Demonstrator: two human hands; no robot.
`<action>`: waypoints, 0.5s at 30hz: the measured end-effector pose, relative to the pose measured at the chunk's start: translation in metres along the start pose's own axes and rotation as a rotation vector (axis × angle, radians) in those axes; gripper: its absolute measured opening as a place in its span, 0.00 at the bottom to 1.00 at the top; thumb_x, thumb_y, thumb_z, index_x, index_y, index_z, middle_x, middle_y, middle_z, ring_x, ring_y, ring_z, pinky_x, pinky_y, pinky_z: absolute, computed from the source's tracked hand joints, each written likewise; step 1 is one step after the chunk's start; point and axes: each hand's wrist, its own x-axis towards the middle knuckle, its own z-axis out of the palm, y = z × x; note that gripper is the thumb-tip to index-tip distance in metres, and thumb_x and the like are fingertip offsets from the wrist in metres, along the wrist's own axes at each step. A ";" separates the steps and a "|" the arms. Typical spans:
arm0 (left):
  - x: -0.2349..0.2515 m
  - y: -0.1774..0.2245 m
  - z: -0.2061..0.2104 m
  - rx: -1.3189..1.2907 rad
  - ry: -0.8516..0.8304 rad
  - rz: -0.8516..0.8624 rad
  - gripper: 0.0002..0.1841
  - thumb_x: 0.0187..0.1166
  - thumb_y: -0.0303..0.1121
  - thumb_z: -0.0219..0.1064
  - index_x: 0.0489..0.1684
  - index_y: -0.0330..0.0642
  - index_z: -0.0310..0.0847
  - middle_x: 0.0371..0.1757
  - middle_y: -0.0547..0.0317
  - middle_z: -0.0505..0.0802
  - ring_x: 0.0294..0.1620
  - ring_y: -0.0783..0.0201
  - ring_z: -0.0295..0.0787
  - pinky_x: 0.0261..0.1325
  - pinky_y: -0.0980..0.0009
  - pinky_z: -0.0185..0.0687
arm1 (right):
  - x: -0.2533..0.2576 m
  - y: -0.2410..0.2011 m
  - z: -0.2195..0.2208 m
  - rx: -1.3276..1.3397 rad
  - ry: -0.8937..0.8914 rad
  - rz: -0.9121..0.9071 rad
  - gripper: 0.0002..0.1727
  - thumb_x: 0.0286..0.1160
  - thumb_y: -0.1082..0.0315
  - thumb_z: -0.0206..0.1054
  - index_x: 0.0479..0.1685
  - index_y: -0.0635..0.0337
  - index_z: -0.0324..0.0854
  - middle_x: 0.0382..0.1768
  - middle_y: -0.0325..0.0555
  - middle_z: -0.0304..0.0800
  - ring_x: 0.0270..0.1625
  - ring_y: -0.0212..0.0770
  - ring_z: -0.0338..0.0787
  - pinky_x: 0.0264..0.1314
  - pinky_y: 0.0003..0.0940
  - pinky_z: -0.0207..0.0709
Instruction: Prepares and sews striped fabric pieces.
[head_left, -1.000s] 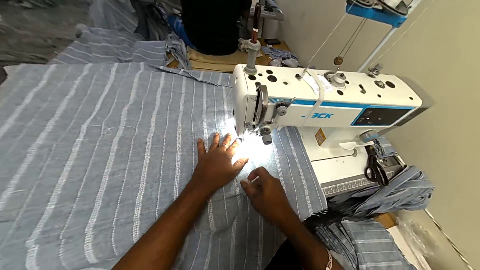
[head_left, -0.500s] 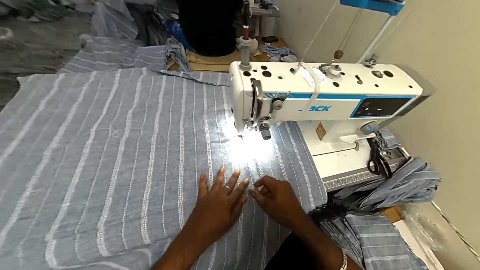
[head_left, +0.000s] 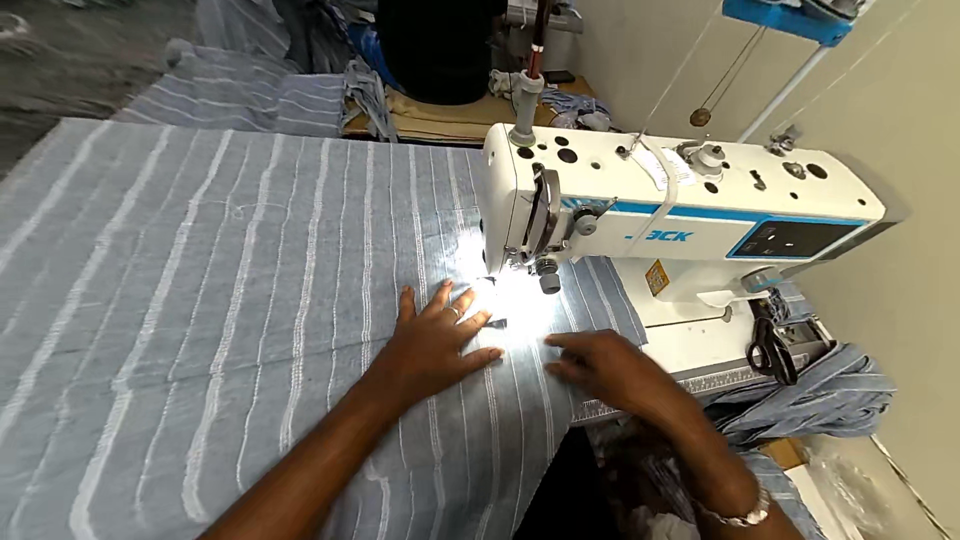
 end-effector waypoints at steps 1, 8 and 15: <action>0.008 -0.006 -0.002 -0.009 -0.015 -0.003 0.43 0.76 0.80 0.39 0.82 0.68 0.77 0.91 0.63 0.71 0.95 0.41 0.53 0.85 0.19 0.36 | -0.012 0.008 -0.016 0.000 0.033 0.053 0.23 0.86 0.50 0.65 0.74 0.48 0.83 0.47 0.42 0.94 0.45 0.40 0.93 0.52 0.48 0.89; 0.045 -0.033 -0.010 -0.013 0.001 0.014 0.41 0.76 0.77 0.43 0.83 0.68 0.76 0.89 0.58 0.73 0.94 0.40 0.55 0.84 0.20 0.37 | -0.063 0.104 -0.030 -0.361 0.347 0.485 0.40 0.76 0.70 0.68 0.91 0.62 0.61 0.86 0.64 0.67 0.82 0.76 0.71 0.77 0.92 0.44; 0.025 -0.017 -0.011 0.006 -0.039 -0.120 0.41 0.79 0.76 0.39 0.88 0.69 0.69 0.92 0.61 0.68 0.95 0.42 0.51 0.86 0.21 0.32 | -0.078 0.098 -0.053 -0.148 0.680 0.316 0.25 0.90 0.57 0.59 0.79 0.60 0.76 0.66 0.62 0.89 0.63 0.62 0.91 0.64 0.71 0.81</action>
